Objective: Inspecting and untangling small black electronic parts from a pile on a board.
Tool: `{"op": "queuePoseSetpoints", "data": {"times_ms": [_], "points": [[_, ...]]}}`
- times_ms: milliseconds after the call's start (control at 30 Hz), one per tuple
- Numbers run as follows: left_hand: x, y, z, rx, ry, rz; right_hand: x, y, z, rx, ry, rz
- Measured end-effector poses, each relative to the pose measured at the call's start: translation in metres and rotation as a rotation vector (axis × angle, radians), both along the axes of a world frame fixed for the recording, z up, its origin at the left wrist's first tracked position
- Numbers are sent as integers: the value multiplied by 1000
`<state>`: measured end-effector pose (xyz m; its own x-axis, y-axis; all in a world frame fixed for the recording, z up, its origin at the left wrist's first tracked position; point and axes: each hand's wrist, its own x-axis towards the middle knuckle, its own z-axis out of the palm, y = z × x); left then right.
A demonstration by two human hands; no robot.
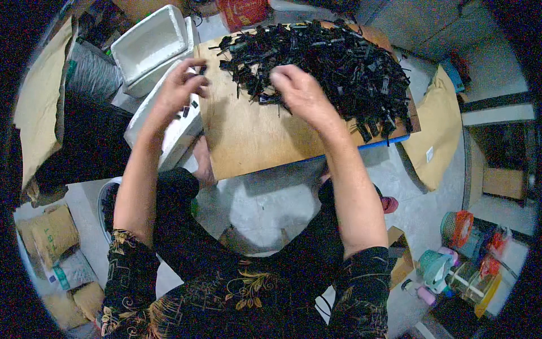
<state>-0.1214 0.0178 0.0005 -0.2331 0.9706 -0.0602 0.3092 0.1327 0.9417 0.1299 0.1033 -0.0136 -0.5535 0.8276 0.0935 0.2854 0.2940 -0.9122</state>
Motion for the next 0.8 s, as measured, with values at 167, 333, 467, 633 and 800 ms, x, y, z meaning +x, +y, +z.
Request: {"op": "queuePoseSetpoints", "data": {"times_ms": [167,333,467,633,800], "points": [[-90,-6,-34,-205,475,137,25,14,-11,175,-238,-117],[-83,-2,-46,70,841,152,9,0,-20,328,-358,-57],[-28,4,-21,115,772,-9,-2,-6,-5,430,-530,-102],[3,0,-10,83,752,-73,-11,-3,-16,607,-700,-21],[17,-1,-8,106,784,-157,-16,3,-24,658,-682,-64]]}}
